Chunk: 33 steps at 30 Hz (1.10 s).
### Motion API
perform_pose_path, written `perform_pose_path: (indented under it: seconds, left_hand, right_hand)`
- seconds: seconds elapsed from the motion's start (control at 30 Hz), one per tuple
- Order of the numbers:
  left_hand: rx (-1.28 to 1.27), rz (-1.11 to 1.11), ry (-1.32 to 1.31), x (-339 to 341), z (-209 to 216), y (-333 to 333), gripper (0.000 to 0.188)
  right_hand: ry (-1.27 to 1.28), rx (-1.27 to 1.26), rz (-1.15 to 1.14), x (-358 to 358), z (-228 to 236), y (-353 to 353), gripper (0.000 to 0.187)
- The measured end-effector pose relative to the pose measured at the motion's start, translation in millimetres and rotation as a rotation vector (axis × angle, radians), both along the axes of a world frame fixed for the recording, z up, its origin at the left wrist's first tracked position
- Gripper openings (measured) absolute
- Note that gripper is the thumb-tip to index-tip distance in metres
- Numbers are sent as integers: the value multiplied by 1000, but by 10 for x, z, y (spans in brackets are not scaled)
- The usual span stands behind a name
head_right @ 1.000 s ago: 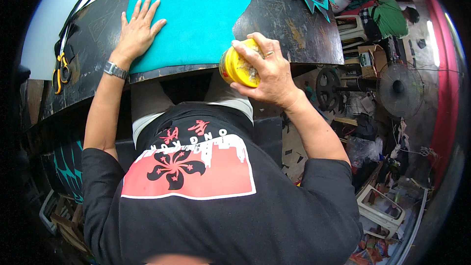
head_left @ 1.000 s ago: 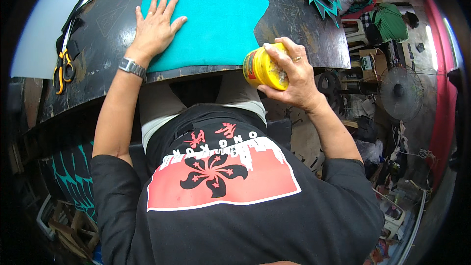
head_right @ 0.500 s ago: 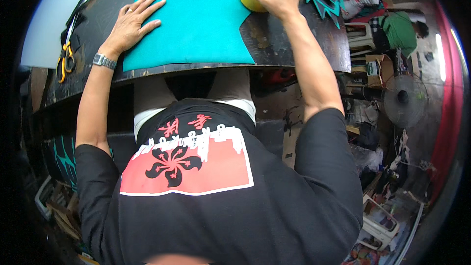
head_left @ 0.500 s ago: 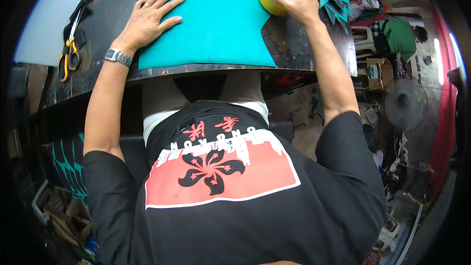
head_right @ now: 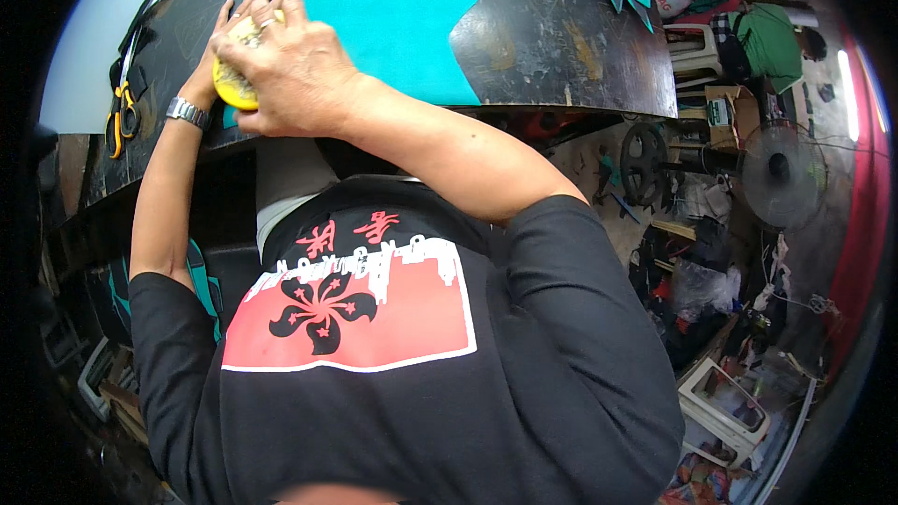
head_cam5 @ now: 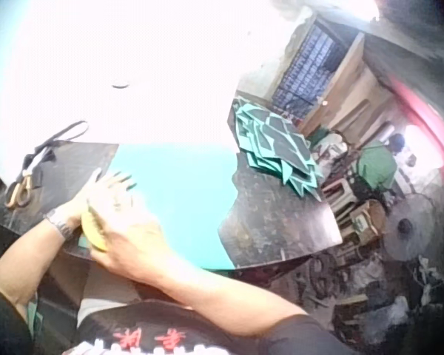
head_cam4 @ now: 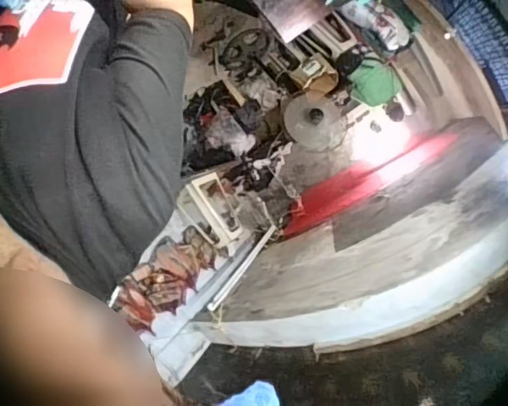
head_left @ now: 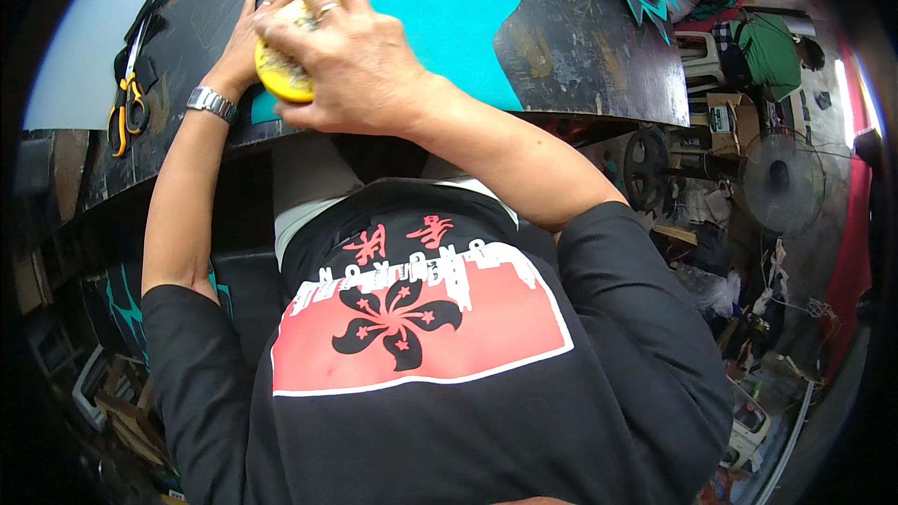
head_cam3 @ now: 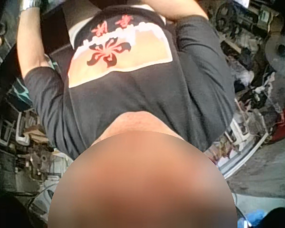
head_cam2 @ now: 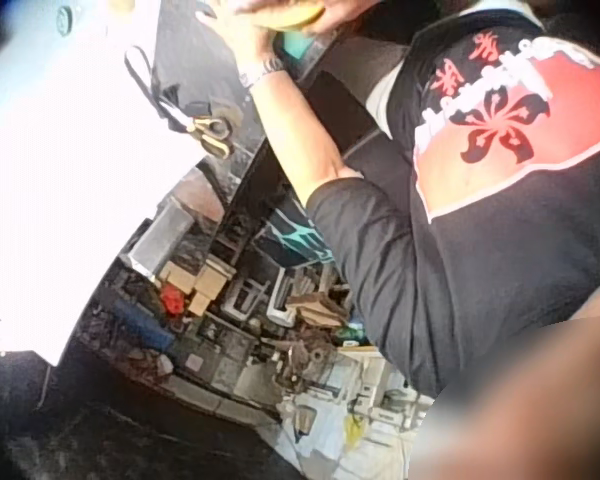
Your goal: The person repeatedly rubs the surface of teal paper sheets with a yellow round tool. They pick up sheets from a stack, place them on the table, rub them, then set them aside. The action is repeated for multiple sheets.
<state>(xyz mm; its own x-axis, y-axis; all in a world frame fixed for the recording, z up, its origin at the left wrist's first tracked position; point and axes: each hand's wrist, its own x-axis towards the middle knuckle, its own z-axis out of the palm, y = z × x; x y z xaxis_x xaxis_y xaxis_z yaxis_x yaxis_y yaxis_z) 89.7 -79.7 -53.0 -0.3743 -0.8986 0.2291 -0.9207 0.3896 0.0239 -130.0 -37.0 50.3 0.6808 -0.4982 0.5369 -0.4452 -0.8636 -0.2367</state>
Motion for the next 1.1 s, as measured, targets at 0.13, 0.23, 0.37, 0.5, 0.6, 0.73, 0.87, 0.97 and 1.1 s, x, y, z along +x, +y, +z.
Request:
perform_pose_path:
  seconds: [0.13,0.23,0.37,0.5,0.6,0.73,0.87,0.97,1.1]
  left_hand:
    - [-18,-19,48,-36,57,79,64]
    - [32,46,34,-118,143,172,53]
    - [18,48,-49,-379,353,414,58]
    - [158,-268,183,-867,483,1003,88]
    - [119,-226,195,-1077,495,1151,74]
    - [63,-197,278,-1137,455,1194,60]
    - [-1,-173,286,-1130,397,1323,52]
    - [2,-156,267,-1136,360,1351,53]
    - [21,-144,386,-1133,377,1374,47]
  right_hand:
    - [42,26,-12,-277,1,-68,81]
    - [79,-28,-296,-816,-11,-454,77]
    - [173,-86,-803,-1297,-54,-1386,81]
    - [194,-92,-891,-1147,-66,-1597,80]
    - [175,-88,-740,-704,-59,-1125,76]
    - [92,-32,-372,-257,-61,-435,79]
    - [78,-11,-258,-285,-91,-400,81]
    - [58,-48,-317,-248,-91,-812,77]
    - [163,-61,-592,93,47,-1469,81]
